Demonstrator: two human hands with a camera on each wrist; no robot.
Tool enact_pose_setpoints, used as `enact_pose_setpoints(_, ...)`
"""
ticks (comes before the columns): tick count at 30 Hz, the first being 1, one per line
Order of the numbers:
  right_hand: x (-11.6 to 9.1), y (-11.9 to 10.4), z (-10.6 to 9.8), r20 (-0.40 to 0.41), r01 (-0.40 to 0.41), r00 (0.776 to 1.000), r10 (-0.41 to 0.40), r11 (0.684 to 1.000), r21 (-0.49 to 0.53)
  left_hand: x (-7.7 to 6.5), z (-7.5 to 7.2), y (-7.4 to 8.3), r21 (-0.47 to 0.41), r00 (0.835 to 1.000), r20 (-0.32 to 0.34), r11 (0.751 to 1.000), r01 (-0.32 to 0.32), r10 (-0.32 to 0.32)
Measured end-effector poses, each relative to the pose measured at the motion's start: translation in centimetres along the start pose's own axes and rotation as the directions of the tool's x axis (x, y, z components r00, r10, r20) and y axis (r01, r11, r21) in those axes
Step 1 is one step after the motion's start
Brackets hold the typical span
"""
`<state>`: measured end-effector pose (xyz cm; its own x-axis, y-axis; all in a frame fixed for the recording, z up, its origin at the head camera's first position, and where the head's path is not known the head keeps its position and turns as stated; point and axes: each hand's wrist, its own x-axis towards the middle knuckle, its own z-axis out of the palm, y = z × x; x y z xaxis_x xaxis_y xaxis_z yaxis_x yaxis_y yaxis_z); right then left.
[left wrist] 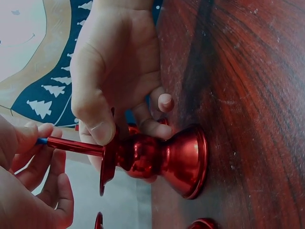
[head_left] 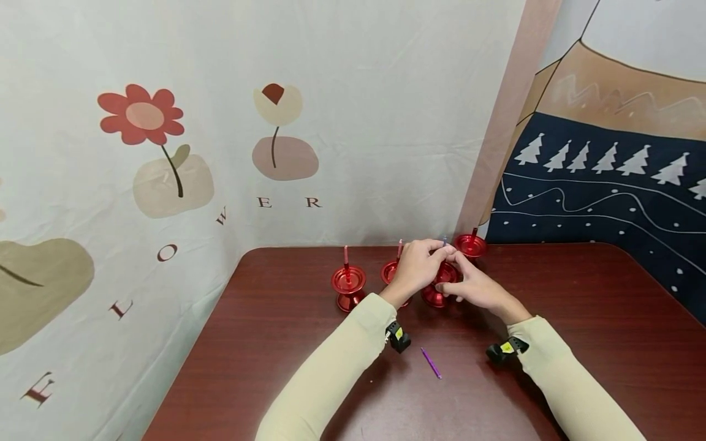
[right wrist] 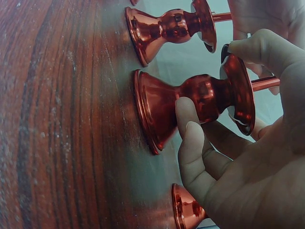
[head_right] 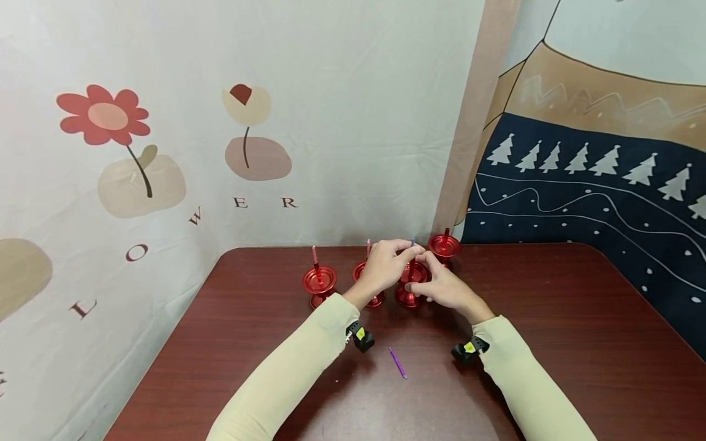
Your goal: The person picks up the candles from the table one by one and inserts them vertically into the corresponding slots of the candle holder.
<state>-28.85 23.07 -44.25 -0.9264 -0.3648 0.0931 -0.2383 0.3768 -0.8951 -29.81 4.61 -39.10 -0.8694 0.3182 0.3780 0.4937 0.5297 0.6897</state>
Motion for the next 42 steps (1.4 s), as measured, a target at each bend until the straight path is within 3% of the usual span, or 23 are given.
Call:
enact_pose_setpoints(7,-0.1,-0.2,0.1,0.012,-0.009,1.000,0.009,1.000,-0.017,-0.1,-0.2,-0.1,0.029,0.998,0.035,0.998,-0.053,0.052)
enact_pose_setpoints(16,-0.1,-0.2,0.1,0.013,-0.036,0.999,0.036,0.999,-0.029,-0.9,0.1,-0.7,-0.024,0.997,0.077,0.999,0.021,-0.019)
enact_pose_setpoints(22,-0.3,-0.2,0.1,0.023,-0.034,0.999,0.034,0.999,-0.007,-1.5,-0.1,-0.6,0.038,0.995,0.094,0.999,0.015,-0.019)
enact_pose_setpoints(33,-0.6,-0.9,-0.6,0.076,-0.065,0.995,0.066,0.998,-0.018,-4.7,-2.2,-0.2,0.067,0.996,0.077,0.997,0.044,-0.049)
enact_pose_setpoints(42,-0.7,-1.1,-1.1,0.104,-0.035,0.994,0.037,0.999,-0.019,-7.7,-4.1,0.0,-0.045,0.993,0.117,0.999,0.002,0.003)
